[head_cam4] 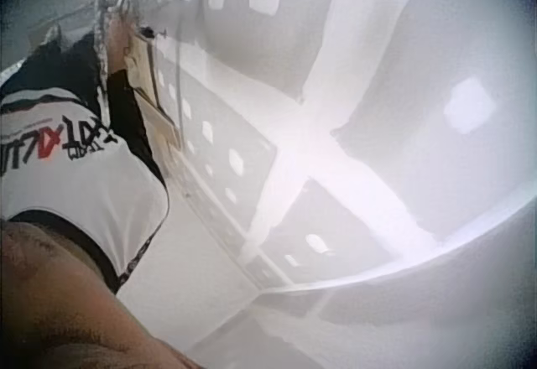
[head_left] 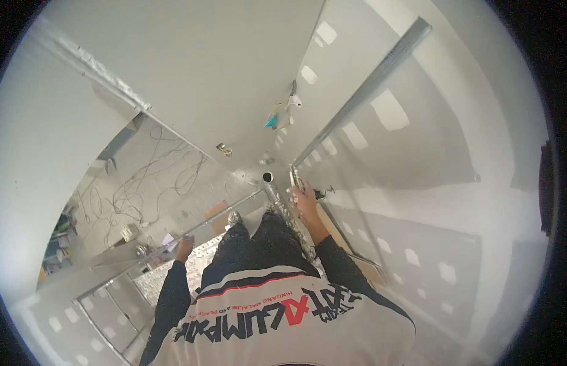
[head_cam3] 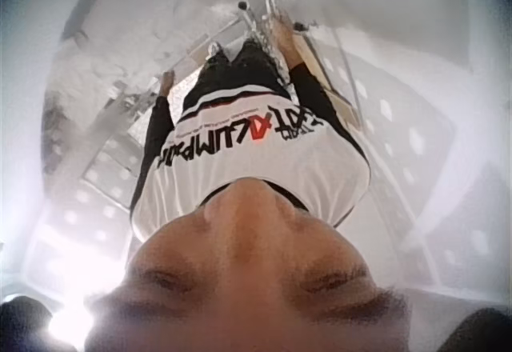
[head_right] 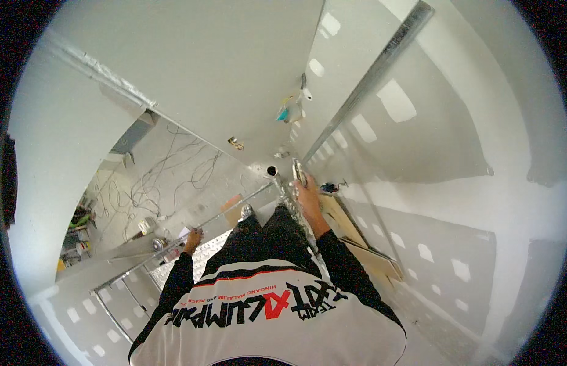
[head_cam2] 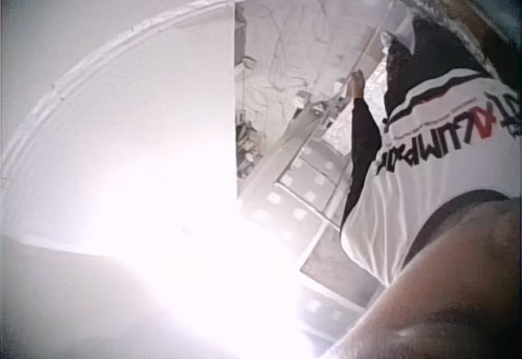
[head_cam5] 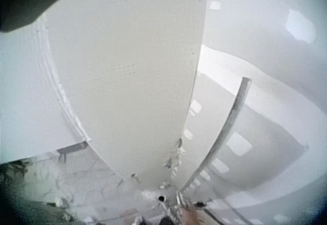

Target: The person finishes a drywall ceiling joint by cutting away excess material with a utility knife and smoothing the surface by hand.

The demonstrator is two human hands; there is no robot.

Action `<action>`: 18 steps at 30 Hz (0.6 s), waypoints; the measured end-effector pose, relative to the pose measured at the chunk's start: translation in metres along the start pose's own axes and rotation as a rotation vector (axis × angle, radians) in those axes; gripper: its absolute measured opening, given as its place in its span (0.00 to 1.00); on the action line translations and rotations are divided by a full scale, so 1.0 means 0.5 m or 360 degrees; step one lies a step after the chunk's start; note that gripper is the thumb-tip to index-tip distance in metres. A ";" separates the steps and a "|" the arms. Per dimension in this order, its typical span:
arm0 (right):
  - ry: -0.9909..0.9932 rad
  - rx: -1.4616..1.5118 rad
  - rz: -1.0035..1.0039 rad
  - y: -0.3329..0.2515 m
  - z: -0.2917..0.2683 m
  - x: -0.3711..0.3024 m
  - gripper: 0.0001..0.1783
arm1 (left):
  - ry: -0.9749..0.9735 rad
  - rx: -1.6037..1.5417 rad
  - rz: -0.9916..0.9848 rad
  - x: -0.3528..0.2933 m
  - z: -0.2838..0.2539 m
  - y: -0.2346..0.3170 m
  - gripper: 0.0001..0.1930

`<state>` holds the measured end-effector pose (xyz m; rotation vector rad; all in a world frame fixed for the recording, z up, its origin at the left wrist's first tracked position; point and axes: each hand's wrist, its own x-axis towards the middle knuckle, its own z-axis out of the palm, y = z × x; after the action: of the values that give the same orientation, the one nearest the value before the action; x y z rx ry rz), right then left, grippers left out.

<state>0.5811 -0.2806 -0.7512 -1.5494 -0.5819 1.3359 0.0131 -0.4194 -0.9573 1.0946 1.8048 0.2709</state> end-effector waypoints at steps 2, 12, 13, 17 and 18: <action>-0.0086 -0.0001 0.0040 -0.022 0.052 -0.004 0.23 | 0.0084 -0.0291 -0.0105 -0.052 0.018 -0.053 0.26; -0.0560 -0.0190 0.0234 -0.008 0.142 -0.024 0.25 | 0.0142 -0.0828 -0.0626 -0.210 0.110 -0.071 0.25; -0.0589 -0.0206 0.0242 -0.006 0.149 -0.025 0.25 | 0.0158 -0.0784 -0.0619 -0.221 0.116 -0.075 0.25; -0.0692 -0.0499 0.0214 0.006 0.174 -0.014 0.23 | 0.0252 -0.0940 -0.0590 -0.255 0.144 -0.082 0.24; -0.0669 -0.0532 0.0192 0.014 0.170 -0.008 0.22 | 0.0272 -0.0979 -0.0586 -0.259 0.155 -0.075 0.22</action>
<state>0.4992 -0.2566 -0.7493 -1.5903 -1.0285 1.7427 0.0717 -0.5623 -0.9386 0.3101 1.8488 0.6571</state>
